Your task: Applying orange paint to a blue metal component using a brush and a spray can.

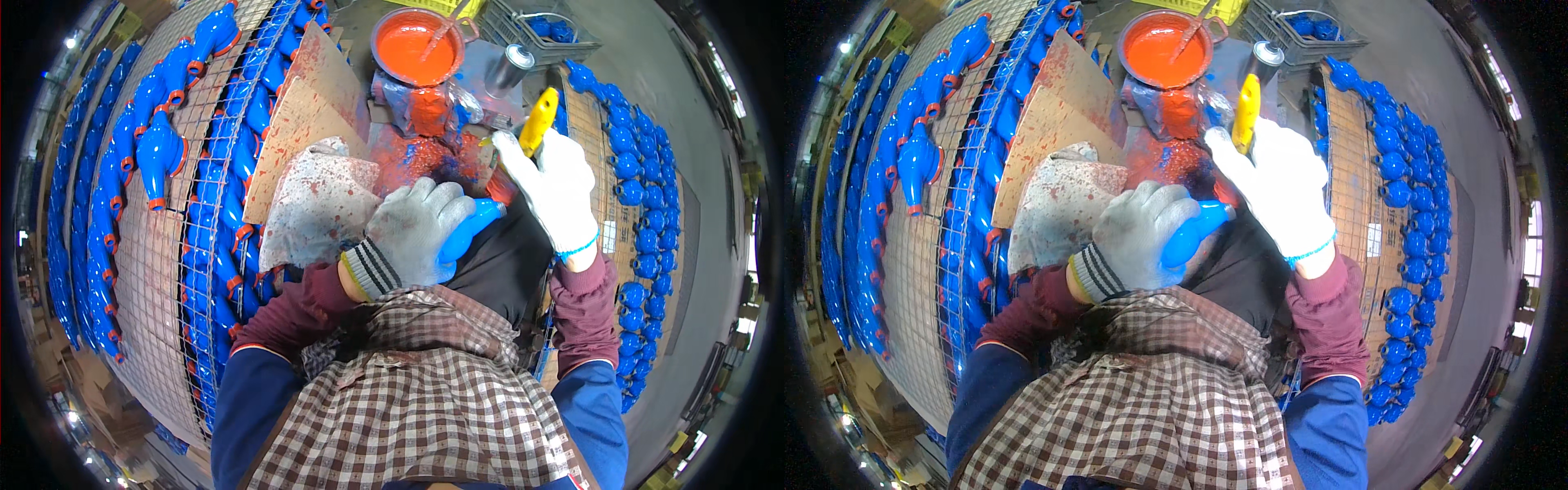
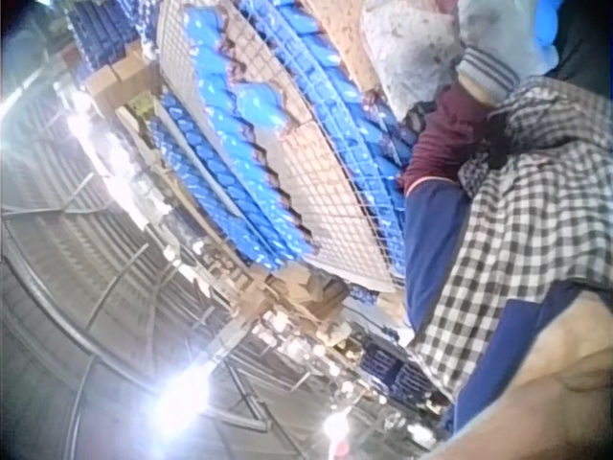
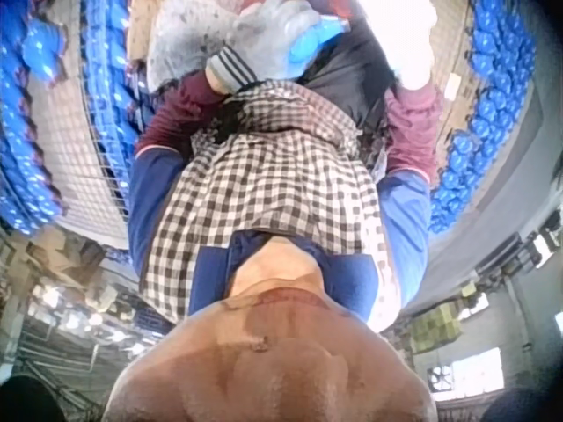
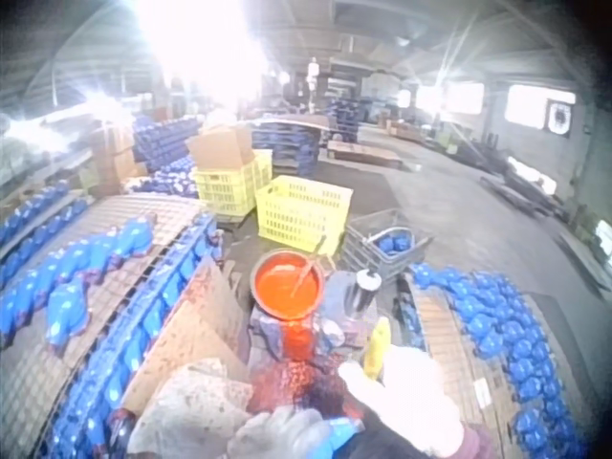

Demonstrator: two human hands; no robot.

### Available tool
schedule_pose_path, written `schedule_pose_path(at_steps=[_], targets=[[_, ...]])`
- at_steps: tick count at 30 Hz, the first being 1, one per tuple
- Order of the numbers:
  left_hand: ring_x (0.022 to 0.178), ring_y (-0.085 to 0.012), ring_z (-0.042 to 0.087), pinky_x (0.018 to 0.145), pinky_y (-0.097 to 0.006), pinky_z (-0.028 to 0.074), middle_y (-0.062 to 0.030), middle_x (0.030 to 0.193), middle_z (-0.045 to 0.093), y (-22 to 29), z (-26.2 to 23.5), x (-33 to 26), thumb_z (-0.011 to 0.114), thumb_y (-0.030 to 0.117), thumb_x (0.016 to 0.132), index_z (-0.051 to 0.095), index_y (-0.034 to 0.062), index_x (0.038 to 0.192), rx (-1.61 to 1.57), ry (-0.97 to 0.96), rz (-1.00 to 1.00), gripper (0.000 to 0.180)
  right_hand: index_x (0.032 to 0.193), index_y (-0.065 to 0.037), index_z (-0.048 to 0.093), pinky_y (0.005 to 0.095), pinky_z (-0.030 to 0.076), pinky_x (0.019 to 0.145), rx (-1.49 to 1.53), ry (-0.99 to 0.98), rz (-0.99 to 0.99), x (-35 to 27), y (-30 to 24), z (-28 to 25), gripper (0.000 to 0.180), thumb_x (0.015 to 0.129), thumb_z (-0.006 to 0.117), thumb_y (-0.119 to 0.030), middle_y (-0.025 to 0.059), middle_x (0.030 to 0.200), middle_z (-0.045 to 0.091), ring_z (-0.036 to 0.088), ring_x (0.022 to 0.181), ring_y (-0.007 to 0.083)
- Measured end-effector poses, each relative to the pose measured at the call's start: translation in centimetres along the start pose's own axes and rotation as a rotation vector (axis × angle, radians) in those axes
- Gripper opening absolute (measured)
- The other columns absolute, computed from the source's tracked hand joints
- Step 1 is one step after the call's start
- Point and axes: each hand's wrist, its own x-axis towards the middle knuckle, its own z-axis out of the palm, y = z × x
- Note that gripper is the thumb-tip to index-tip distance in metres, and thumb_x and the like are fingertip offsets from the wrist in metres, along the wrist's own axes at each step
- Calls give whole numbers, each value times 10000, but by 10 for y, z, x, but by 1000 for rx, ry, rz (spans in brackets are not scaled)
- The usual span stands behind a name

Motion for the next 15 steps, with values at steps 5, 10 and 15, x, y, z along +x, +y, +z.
schedule_pose_path(at_steps=[5,10,15], targets=[[958,-308,581,797,-420,489,-117,1085,577,-6,4,-4,805,221,598,561,82,1088,-156,56,-124,565,809,-79,661,323,454,544,431,-9,450,-6,-11,-21,130,795,753,-170,76,739,628,597,603,227],[1071,-267,573,904,-365,472,-135,1165,549,-19,8,-17,856,185,524,485,69,1211,-528,149,-179,790,912,-48,632,327,486,622,881,256,289,-29,-9,-28,239,720,770,-15,91,826,634,626,761,222],[1167,-209,508,974,-378,438,-83,1265,481,-33,24,-38,825,137,574,358,42,1378,-1500,62,-300,934,932,-66,534,351,477,753,1152,462,496,-47,-11,2,126,836,612,-95,127,931,588,579,862,226]])
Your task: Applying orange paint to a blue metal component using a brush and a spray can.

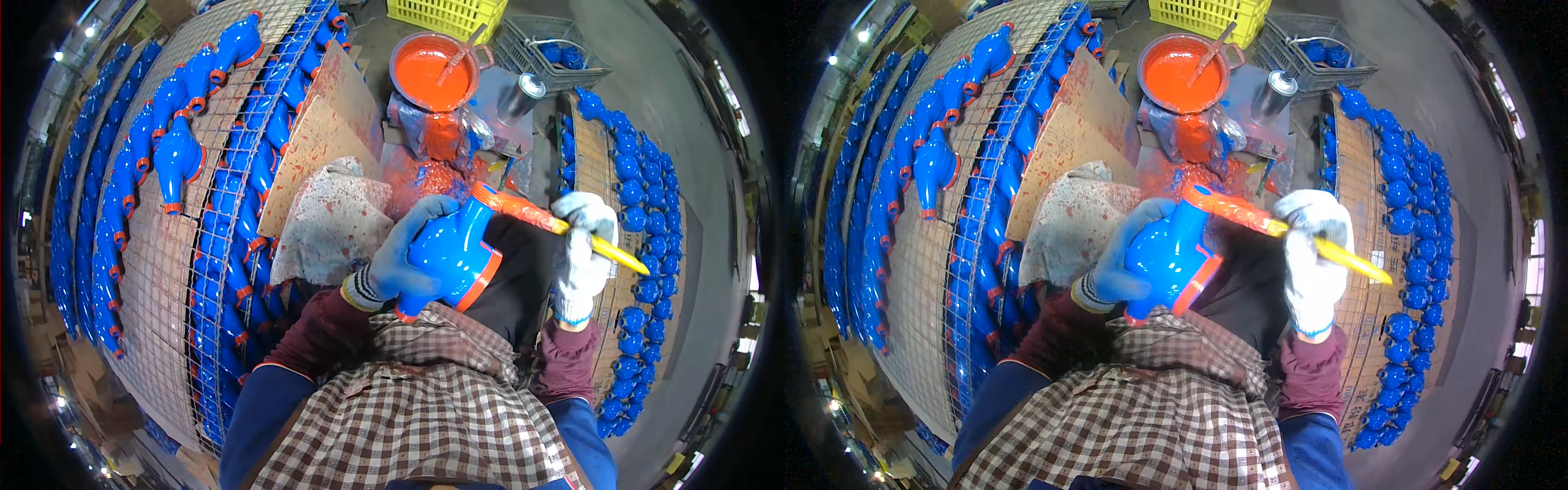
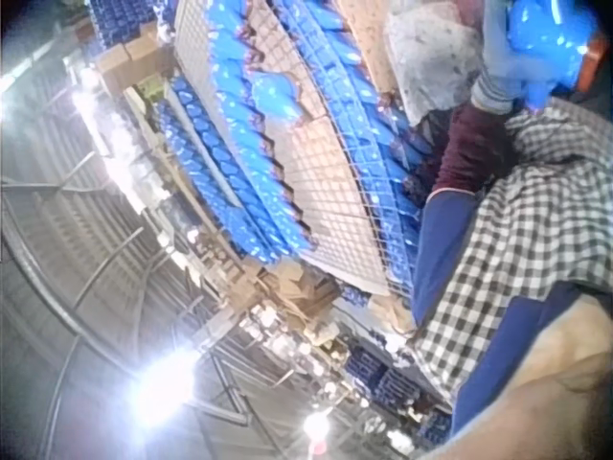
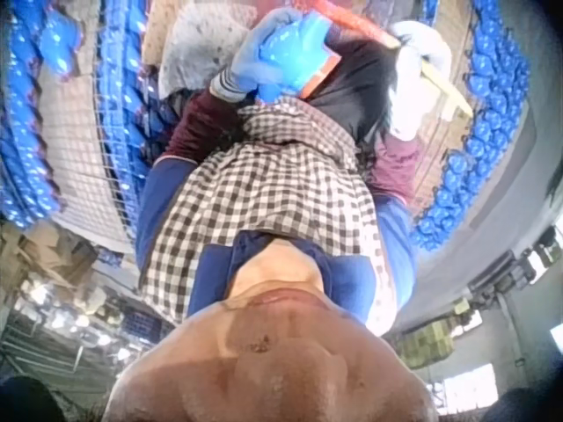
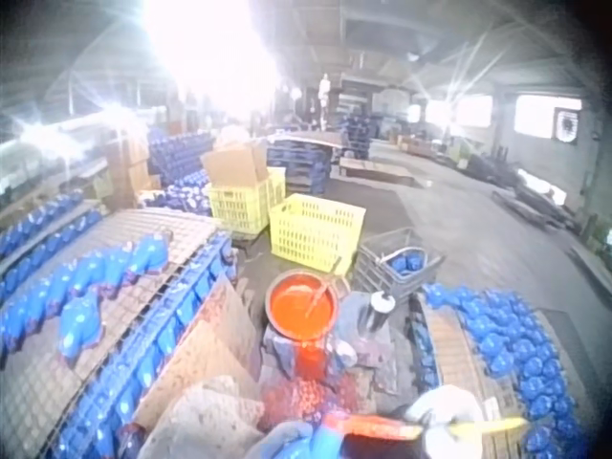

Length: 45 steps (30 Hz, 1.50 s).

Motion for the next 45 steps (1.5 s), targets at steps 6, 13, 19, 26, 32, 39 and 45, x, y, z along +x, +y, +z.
schedule_pose_path(at_steps=[6,13,19,26,32,39,45], targets=[[1246,-285,479,1064,-417,393,-127,1384,428,-24,29,3,808,541,628,259,48,1466,-969,-261,-27,1116,1125,-68,545,435,507,919,1108,224,767,-24,39,32,240,960,554,-242,139,1173,592,597,1086,286],[1160,-276,545,1005,-460,443,-137,1255,519,20,34,-2,820,384,624,368,61,1365,-646,-204,-133,927,1184,-42,536,377,515,916,1259,82,816,-12,56,41,255,986,504,-199,156,1167,605,621,1058,261],[1185,-237,544,983,-399,465,-101,1261,523,35,14,8,815,180,591,325,45,1386,-337,222,-371,944,942,-61,582,260,467,539,1069,563,956,-9,63,6,381,924,597,-441,35,701,564,542,574,153],[1162,-227,541,985,-394,467,-96,1256,509,46,3,19,795,156,602,331,66,1372,-585,292,180,904,1234,-93,514,245,413,562,678,784,757,-38,23,-11,417,979,506,-424,-16,688,462,433,561,86],[1138,-212,512,966,-378,458,-96,1259,460,42,21,26,871,93,534,325,55,1348,487,458,400,981,1329,-48,428,172,475,622,218,681,520,-41,-41,21,381,1015,455,-260,218,1175,621,678,852,178],[957,-318,579,826,-435,461,-103,978,596,25,41,25,808,135,577,616,50,980,1050,271,736,454,1259,-138,392,298,556,860,666,266,55,-53,-58,86,297,978,454,-63,268,1487,260,542,1153,445],[1009,-353,562,864,-457,457,-174,1127,556,18,32,21,846,170,583,520,24,1166,855,299,647,684,1211,-116,382,478,409,990,-72,60,-8,-54,-58,90,546,765,678,-5,307,1428,320,539,1150,426]])
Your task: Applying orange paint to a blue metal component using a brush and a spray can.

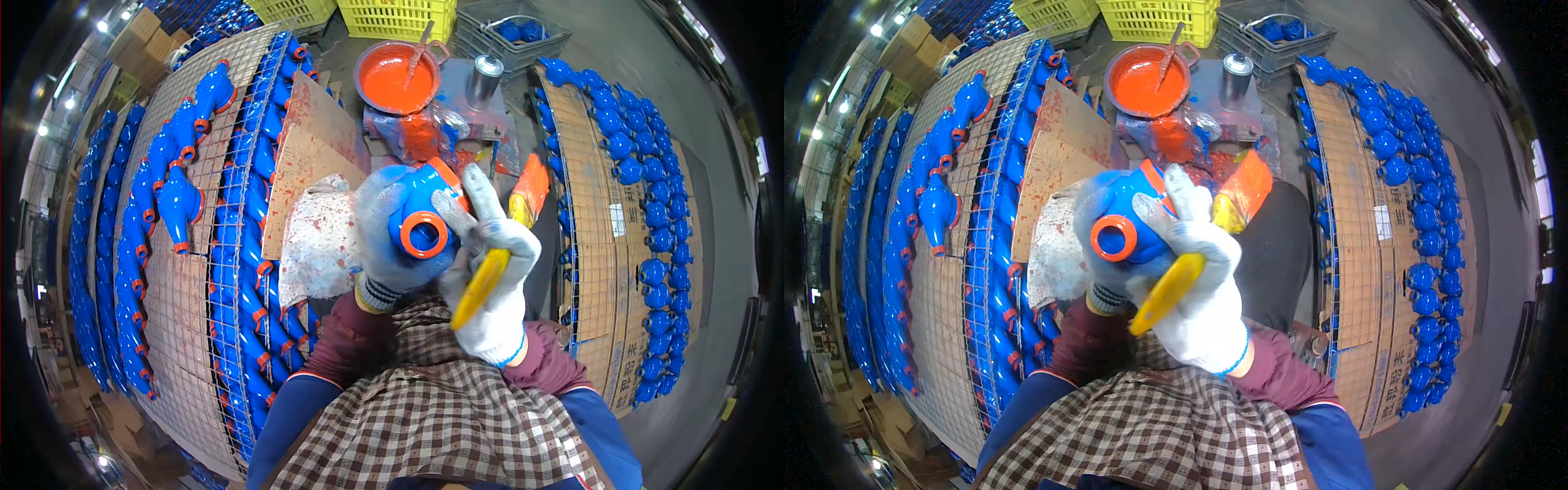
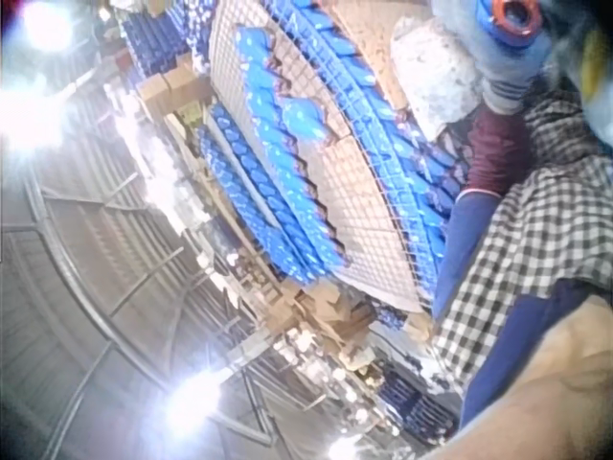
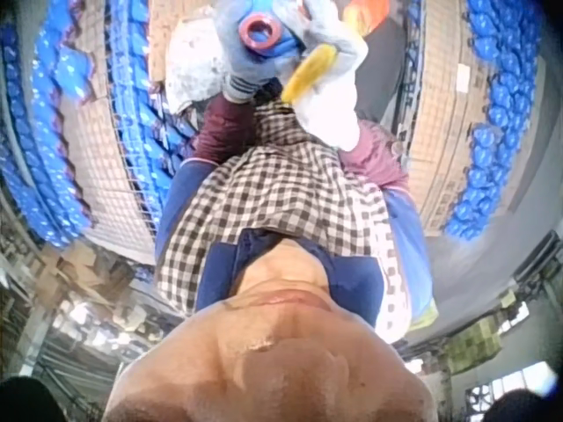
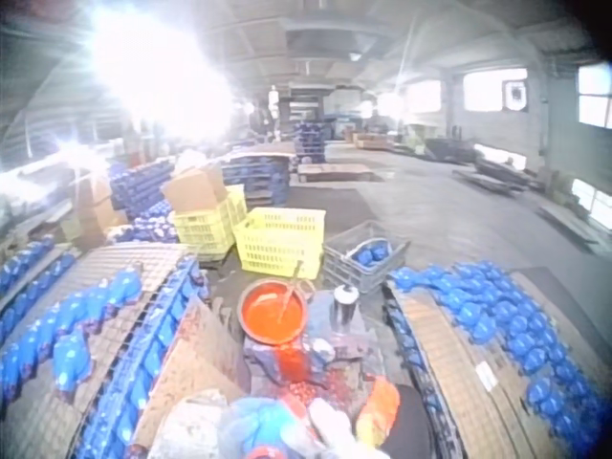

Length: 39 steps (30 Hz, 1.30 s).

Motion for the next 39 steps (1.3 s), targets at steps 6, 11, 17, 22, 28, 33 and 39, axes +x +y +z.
schedule_pose_path(at_steps=[6,11,17,22,28,33,39], targets=[[1059,-354,546,886,-450,455,-205,1197,513,-25,-1,-11,858,248,631,522,2,1206,108,-77,181,710,1154,-146,483,483,488,841,-650,-507,-228,7,9,-37,586,676,806,-251,328,1347,446,621,983,424],[1113,-326,509,956,-437,417,-163,1190,502,-26,13,-23,866,197,604,458,-5,1260,-24,162,-38,799,1031,-169,611,383,531,702,-633,-487,-309,24,33,-44,408,681,786,-283,259,1197,589,658,864,342],[1063,-309,544,909,-434,446,-148,1177,501,-24,-19,3,868,118,554,409,33,1266,-1,132,-97,851,1214,-154,493,454,541,838,-134,-2,-315,47,25,-55,351,899,636,-218,282,1185,598,670,964,359],[1044,-374,549,874,-480,462,-209,1198,511,-26,-34,23,867,145,579,423,54,1255,170,121,236,815,1325,28,464,275,516,627,292,791,203,56,17,-54,673,993,334,-543,80,821,623,526,587,112],[1036,-343,557,840,-459,484,-193,1229,484,-25,-36,17,857,185,593,338,155,1340,377,71,380,910,1179,-5,532,230,435,517,365,615,659,51,6,-56,338,977,513,-275,18,732,521,476,533,87],[1043,-352,560,857,-454,479,-195,1201,508,-19,-33,23,868,169,585,404,121,1278,276,55,358,836,1184,-1,523,226,415,477,344,525,618,50,13,-50,324,981,505,-253,7,568,456,488,484,111],[1056,-257,564,895,-420,479,-147,1222,496,-14,-40,63,868,136,556,398,65,1267,33,8,25,855,1265,-28,501,204,463,579,310,380,510,80,64,-75,334,1004,485,-235,43,813,626,548,598,75]])
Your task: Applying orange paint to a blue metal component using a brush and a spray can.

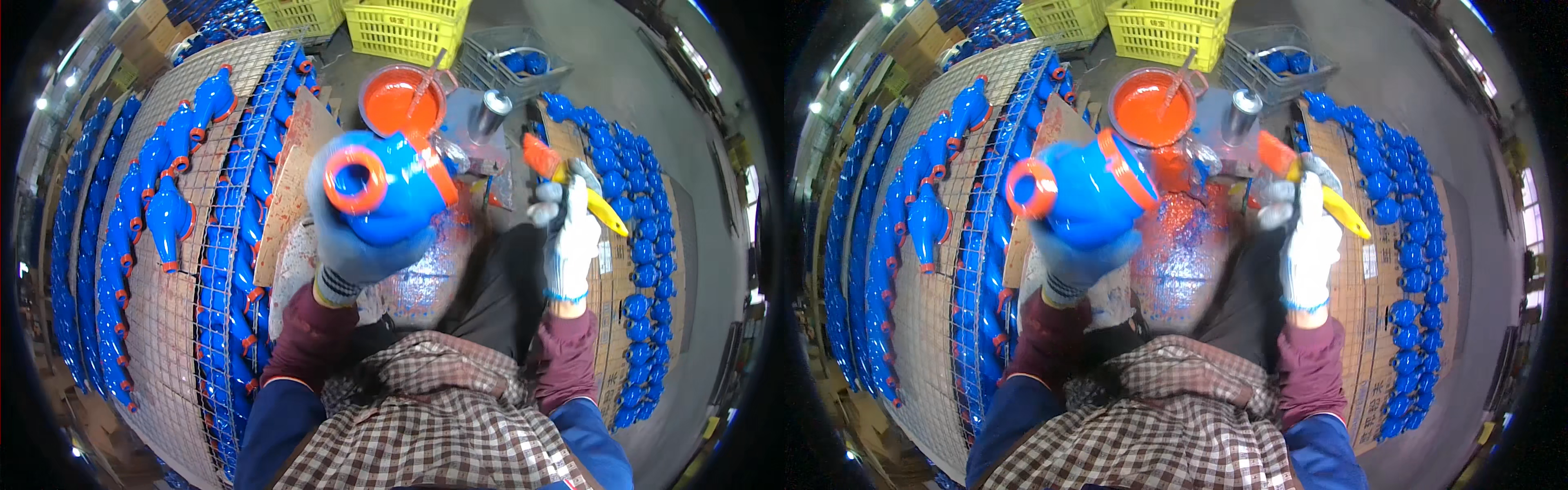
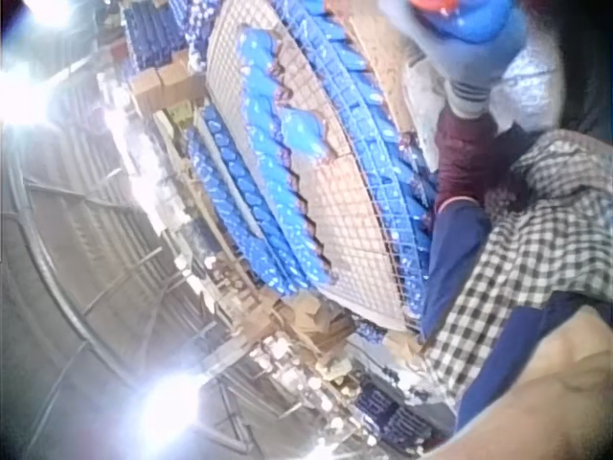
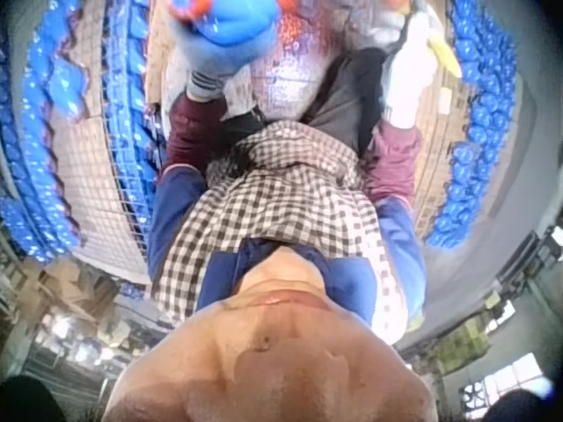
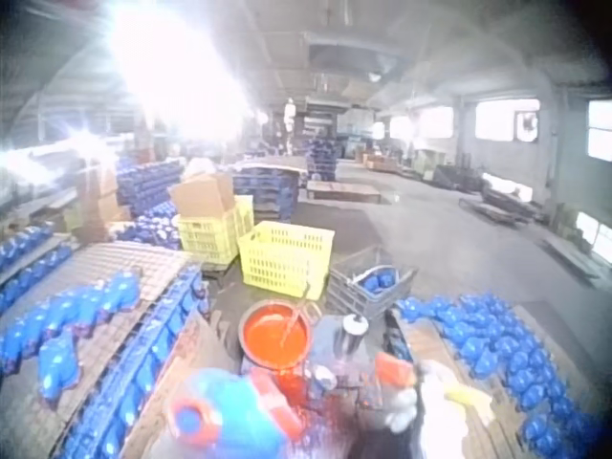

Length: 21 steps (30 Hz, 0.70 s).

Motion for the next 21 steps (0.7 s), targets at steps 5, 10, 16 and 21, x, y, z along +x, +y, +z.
schedule_pose_path(at_steps=[5,10,16,21], targets=[[1109,-209,537,936,-389,488,-116,1252,469,-40,-6,50,880,110,538,309,39,1334,-209,140,-128,982,1201,-44,548,299,504,792,-528,-103,-362,125,63,-4,281,969,560,-202,108,1063,648,632,882,177],[1045,-184,563,863,-349,528,-95,1187,500,-87,4,44,867,66,546,320,52,1330,-540,315,-391,955,1299,-112,453,362,470,885,-938,124,-138,210,149,1,791,686,828,-443,135,1134,616,599,1030,242],[1151,-229,498,972,-359,453,-144,1266,462,-124,2,30,917,188,529,306,-8,1376,-429,439,-500,1062,1301,-87,411,385,452,921,-879,111,-298,234,214,19,832,656,862,-356,157,1179,559,580,1035,270],[1066,-196,575,880,-345,534,-119,1242,504,-144,-4,27,881,80,578,327,-22,1342,-314,425,-527,949,1348,-59,349,345,434,960,-860,-81,-288,198,177,42,854,683,859,-224,147,1215,533,547,1089,239]])
